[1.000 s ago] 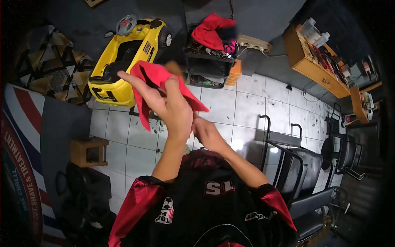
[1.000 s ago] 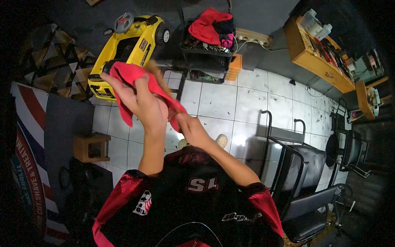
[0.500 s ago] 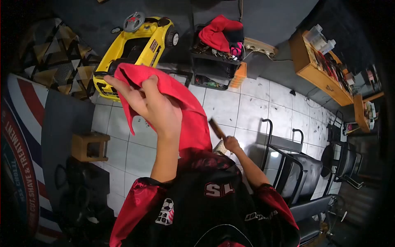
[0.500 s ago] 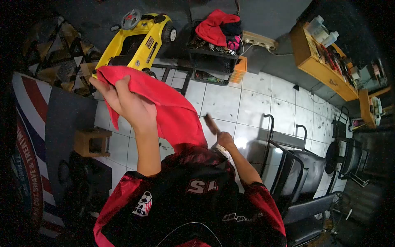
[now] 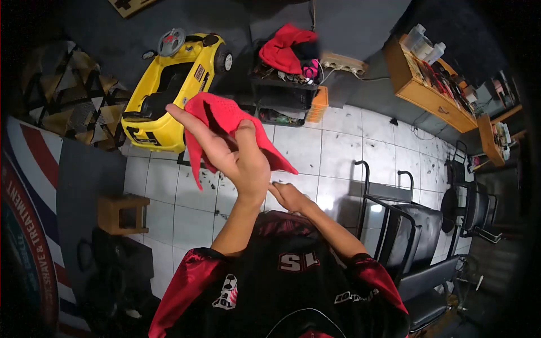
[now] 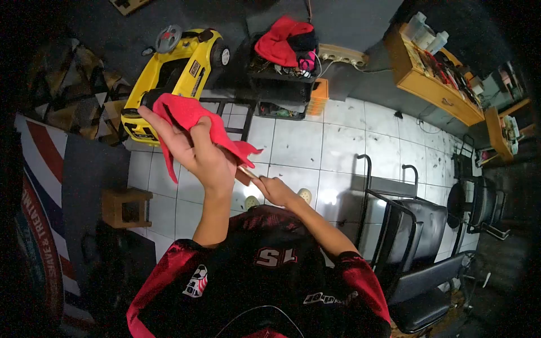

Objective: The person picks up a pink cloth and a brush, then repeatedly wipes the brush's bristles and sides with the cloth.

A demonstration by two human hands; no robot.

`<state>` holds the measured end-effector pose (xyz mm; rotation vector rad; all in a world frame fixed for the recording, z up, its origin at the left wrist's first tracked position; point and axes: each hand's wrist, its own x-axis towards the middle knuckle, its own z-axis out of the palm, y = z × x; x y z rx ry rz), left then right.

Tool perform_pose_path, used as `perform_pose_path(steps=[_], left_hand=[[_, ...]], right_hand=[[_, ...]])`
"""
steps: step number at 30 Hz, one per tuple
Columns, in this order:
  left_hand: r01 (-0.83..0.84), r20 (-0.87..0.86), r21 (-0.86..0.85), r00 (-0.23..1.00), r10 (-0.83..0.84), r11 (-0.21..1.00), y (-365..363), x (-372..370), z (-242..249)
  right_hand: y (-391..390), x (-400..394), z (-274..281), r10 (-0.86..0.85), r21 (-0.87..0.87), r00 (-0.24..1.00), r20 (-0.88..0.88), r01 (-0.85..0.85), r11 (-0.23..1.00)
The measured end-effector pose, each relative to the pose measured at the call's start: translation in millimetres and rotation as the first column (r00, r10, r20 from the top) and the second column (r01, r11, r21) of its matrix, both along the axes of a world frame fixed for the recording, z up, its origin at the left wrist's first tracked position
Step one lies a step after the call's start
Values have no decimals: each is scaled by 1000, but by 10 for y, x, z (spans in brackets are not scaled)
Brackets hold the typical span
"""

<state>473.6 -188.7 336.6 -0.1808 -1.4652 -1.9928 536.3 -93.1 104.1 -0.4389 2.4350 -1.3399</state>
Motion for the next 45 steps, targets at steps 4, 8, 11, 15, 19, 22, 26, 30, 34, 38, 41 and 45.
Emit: perform_pose_path(steps=[4, 8, 11, 15, 19, 22, 26, 30, 34, 38, 41, 45], left_hand=[[12, -7, 43, 1000, -12, 999, -54, 65, 150], [14, 64, 136, 998, -23, 991, -123, 170, 196], [65, 88, 168, 993, -81, 984, -155, 235, 254], [20, 59, 70, 998, -24, 997, -155, 122, 89], [133, 128, 26, 982, -135, 991, -20, 123, -124], [151, 78, 14, 985, -152, 988, 183, 146, -170], [275, 96, 34, 956, -277, 961, 254, 180, -71], [403, 70, 146, 907, -416, 903, 216, 143, 67], [372, 109, 268, 905, -411, 889, 21, 115, 264], [314, 123, 352, 918, -376, 882, -74, 73, 86], [312, 102, 423, 916, -387, 851, -56, 126, 122], [342, 78, 337, 918, -388, 877, -81, 157, 242]], right_hand=[[219, 206, -874, 81, 282, 989, 124, -114, 953], [530, 497, -1422, 102, 366, 984, 148, -151, 918], [708, 774, -1837, -82, 589, 967, 241, -78, 804], [703, 769, -1589, -473, 536, 873, 120, 344, 771], [511, 375, -260, -619, -94, 757, 208, 645, 758], [188, 351, 737, -527, -517, 759, 382, 648, 559], [-63, 366, 928, -474, -647, 848, 236, 501, 574], [90, 272, 107, -199, -85, 979, -47, 195, 977], [464, 544, -1510, 101, 507, 995, -6, -83, 858], [812, 792, -1910, -121, 612, 950, 289, -86, 786], [977, 956, -1708, -280, 704, 899, 337, -44, 709], [1085, 917, -1597, -418, 698, 887, 195, 174, 695]])
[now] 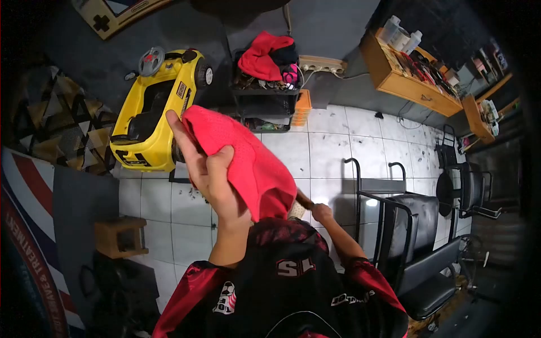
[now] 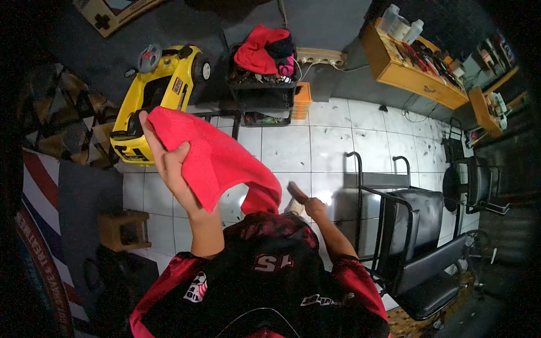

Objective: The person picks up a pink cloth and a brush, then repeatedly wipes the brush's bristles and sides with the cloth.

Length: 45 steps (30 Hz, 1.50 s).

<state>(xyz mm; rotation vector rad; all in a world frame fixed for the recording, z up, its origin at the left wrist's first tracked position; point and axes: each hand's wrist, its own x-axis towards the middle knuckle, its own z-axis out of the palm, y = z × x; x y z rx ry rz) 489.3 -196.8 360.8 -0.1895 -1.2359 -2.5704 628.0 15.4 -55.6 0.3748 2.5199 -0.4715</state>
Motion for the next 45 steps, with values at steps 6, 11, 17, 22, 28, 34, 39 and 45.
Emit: perform_pose_path(steps=[6, 11, 17, 22, 28, 34, 39, 45], left_hand=[[75, 3, -154, 997, -75, 985, 218, 20, -204], [140, 54, -205, 990, -132, 969, 339, -33, -169], [-49, -6, -60, 999, 49, 997, 134, -199, 117], [-37, 35, 31, 999, 36, 999, -87, -183, 49], [7, 95, -103, 995, 3, 995, -52, -131, -200], [154, 108, -343, 986, -124, 927, 232, -122, -583], [306, 132, -264, 951, -280, 915, 173, -140, -335], [83, 3, -228, 996, -85, 970, -54, -191, 25]], right_hand=[[-497, -689, 1725, -622, -909, 780, -63, 213, 359], [-996, -662, 2428, -379, -985, 921, -88, -25, 168], [-687, -589, 544, 392, -240, 903, -178, -426, 872], [-101, 117, -631, 332, -122, 940, 82, -321, 939], [-50, -370, 215, -239, -319, 964, -117, 192, 928], [-762, -766, 2424, -550, -966, 815, -182, -44, 253], [-973, -862, 1745, -253, -745, 821, -512, -278, 607], [-400, -309, -213, 548, -255, 825, 137, -506, 824]])
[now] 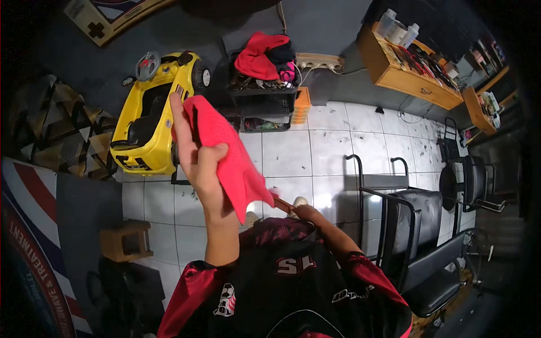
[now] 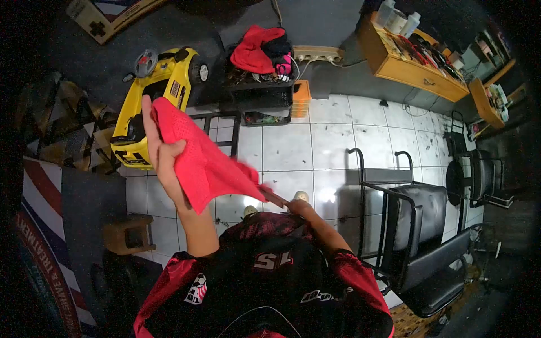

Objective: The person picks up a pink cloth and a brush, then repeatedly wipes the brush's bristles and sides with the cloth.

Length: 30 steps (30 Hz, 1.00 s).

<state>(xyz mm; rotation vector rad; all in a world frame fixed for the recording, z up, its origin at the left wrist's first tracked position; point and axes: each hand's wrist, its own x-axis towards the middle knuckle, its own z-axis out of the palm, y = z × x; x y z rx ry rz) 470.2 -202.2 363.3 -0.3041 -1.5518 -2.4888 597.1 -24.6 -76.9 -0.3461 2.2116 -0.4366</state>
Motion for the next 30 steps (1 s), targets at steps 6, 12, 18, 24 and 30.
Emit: perform_pose_path(steps=[6, 12, 18, 24, 30], left_hand=[[20, 76, 30, 997, -22, 999, -13, 3, -227], [112, 137, -91, 986, -99, 990, 186, 161, -420], [218, 13, -41, 976, -217, 975, 364, 219, -311], [206, -29, 89, 978, -205, 974, 191, 232, -24], [230, 111, 68, 965, -236, 971, -6, 202, -217]], right_hand=[[398, 441, -311, -473, 2, 857, -207, 484, 875], [-146, -345, 1984, -841, -704, 334, 427, 706, -77], [-574, -398, 2718, -738, -913, 632, 237, 405, 54], [-211, -113, 345, -247, -234, 913, -324, 176, 956], [376, 492, -232, -411, 75, 905, -109, 420, 904]])
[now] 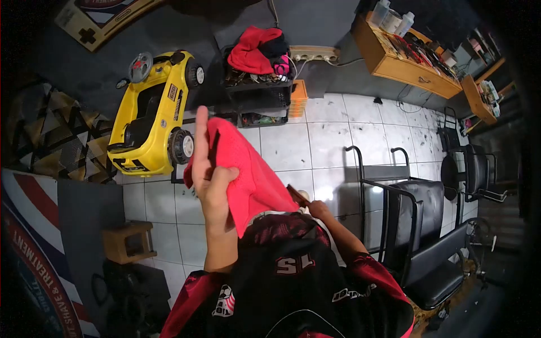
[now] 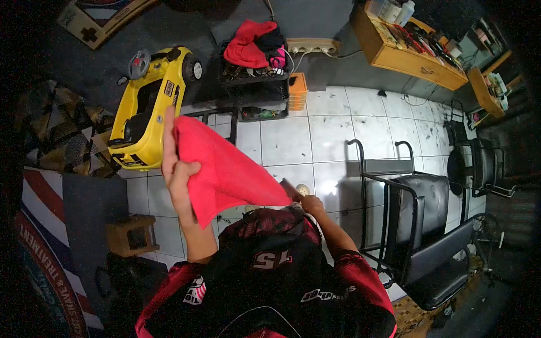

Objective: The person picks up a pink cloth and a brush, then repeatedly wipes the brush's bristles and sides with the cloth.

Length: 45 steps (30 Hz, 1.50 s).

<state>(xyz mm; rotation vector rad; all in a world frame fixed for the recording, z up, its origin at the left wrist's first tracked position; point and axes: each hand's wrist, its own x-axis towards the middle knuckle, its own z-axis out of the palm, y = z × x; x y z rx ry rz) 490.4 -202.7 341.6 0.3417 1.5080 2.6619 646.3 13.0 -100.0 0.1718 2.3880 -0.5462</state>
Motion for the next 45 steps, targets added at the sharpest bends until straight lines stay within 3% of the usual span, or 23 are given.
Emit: perform_pose_path(steps=[2, 3, 4, 5, 7, 8, 9, 10, 13, 16, 18, 21, 24, 25, 28, 30, 32, 33, 36, 37, 40, 42, 45], left_hand=[[-10, 41, -57, 999, 12, 998, 46, 12, -65], [27, 61, -82, 998, -23, 996, 43, 14, -146], [69, 82, -103, 995, -60, 992, 53, 18, -204], [74, 95, -112, 993, -63, 991, 108, 30, -225], [74, 27, -218, 997, -70, 973, 184, 15, -340], [43, 3, -271, 999, -44, 962, 252, 26, -367], [124, 42, -237, 992, -117, 964, 277, 65, -310], [130, 81, -201, 990, -116, 971, 330, 88, -320], [109, 27, -140, 994, -106, 984, 320, 116, -289], [58, 32, 53, 998, -60, 997, 278, 168, 25], [-167, -8, 74, 986, 168, 983, 174, 57, 3], [-91, 62, 83, 994, 86, 992, 2, -36, -112], [-79, 115, -3, 990, 79, 997, 35, -28, -241], [-67, 127, -40, 989, 71, 997, 57, -19, -274], [52, 126, -82, 991, -41, 995, 92, 9, -386], [118, 104, -83, 989, -109, 990, 130, 5, -426], [182, 84, -96, 981, -174, 979, 143, 23, -433], [215, 71, -105, 976, -208, 971, 150, 23, -410], [207, 24, -71, 978, -205, 976, 144, 8, -417], [188, 9, -49, 982, -187, 981, 137, 1, -423], [91, -216, -45, 971, -99, 995, 49, -94, -372], [58, -182, 29, 982, -52, 998, -64, -166, -347], [-11, -178, -35, 984, 5, 999, -127, -222, -316]], right_hand=[[10, -105, 122, -325, -14, 936, -138, 326, 945], [6, -210, 225, -411, -141, 880, -240, 387, 911], [-117, -386, 1068, -615, -402, 753, -235, 501, 767], [-187, -503, 1347, -731, -576, 670, -128, 550, 605], [-372, -651, 2062, -790, -864, 608, 73, 434, 255], [-485, -648, 2371, -784, -906, 616, 74, 370, 206], [-639, -642, 2588, -811, -902, 575, -109, 286, 324], [-683, -598, 2646, -741, -931, 671, -37, 247, 270], [-760, -658, 2432, -539, -896, 817, -207, 63, 440], [-646, -638, 1509, -223, -451, 856, -467, -14, 892], [-401, -404, 566, 71, -178, 964, -255, -119, 977], [-31, -68, -510, -56, -26, 998, -18, 56, 998], [68, -13, -509, -198, 0, 978, -68, 198, 980], [51, -147, -70, -296, -56, 950, -102, 292, 955], [-151, -571, 1140, -581, -404, 772, -259, 460, 791], [-315, -724, 1877, -753, -785, 657, 37, 486, 385], [-563, -688, 2579, -819, -856, 531, 218, 507, 101], [-562, -675, 2580, -717, -953, 682, 145, 291, 83], [-758, -724, 2659, -648, -943, 735, -198, 38, 332], [-741, -734, 2447, -599, -893, 771, -216, 92, 440], [-598, -685, 1578, -207, -333, 921, -329, 92, 939], [-407, -382, 804, -324, -200, 945, -43, 310, 929], [-85, 192, 97, -400, -26, 916, -29, 399, 916]])
